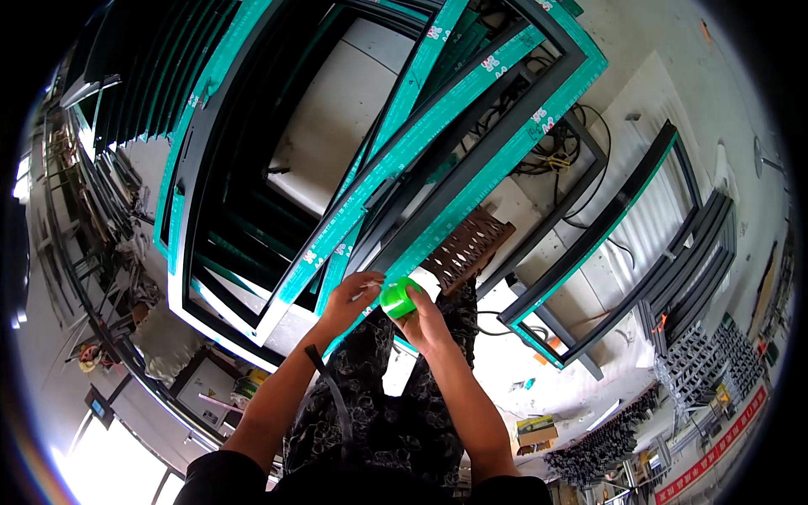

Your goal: The person selects a metal strip from a stack, places it into a cutting machine to trim it, and then applies adhesive tape to the edges of several green metal window frames before stacking them.

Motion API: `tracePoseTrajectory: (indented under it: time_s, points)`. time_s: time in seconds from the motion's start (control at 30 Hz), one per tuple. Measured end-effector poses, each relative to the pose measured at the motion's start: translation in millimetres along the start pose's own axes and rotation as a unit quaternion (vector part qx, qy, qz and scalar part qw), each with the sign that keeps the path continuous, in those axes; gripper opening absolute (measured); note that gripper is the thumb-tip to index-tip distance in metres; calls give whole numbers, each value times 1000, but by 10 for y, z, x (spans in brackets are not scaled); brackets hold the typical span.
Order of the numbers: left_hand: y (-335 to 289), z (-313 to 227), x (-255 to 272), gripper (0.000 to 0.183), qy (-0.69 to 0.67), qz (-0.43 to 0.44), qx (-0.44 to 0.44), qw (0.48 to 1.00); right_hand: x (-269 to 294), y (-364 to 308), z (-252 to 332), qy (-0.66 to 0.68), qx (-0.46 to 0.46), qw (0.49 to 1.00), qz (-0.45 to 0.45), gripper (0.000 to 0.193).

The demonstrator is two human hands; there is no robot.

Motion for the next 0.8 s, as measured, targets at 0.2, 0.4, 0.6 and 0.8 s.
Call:
tracePoseTrajectory:
  time_s: [0.2, 0.4, 0.6, 0.8]
  points:
    - [305, 478, 416, 38, 277, -194, 6, 941, 264, 191, 4, -24, 34, 996, -85, 37]
    - [383, 777, 305, 46, 304, -124, 66, 942, 432, 159, 55, -20, 23, 994, -107, 40]
    - [111, 150, 232, 30, 330, -218, -50, 917, 206, 99, 19, -42, 22, 995, -89, 43]
    - [62, 283, 154, 28, -12, -45, 55, 997, 63, 133, -59, -37, 0, 999, -32, 44]
Point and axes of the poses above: each hand's wrist, its own y-axis towards the middle knuckle, its own x-axis out of the back of the hand, z = x × y, the point moved 9 cm from there along y, towards the middle knuckle, and after that the axes turned 5 degrees about -y, right-handed, at the moved point
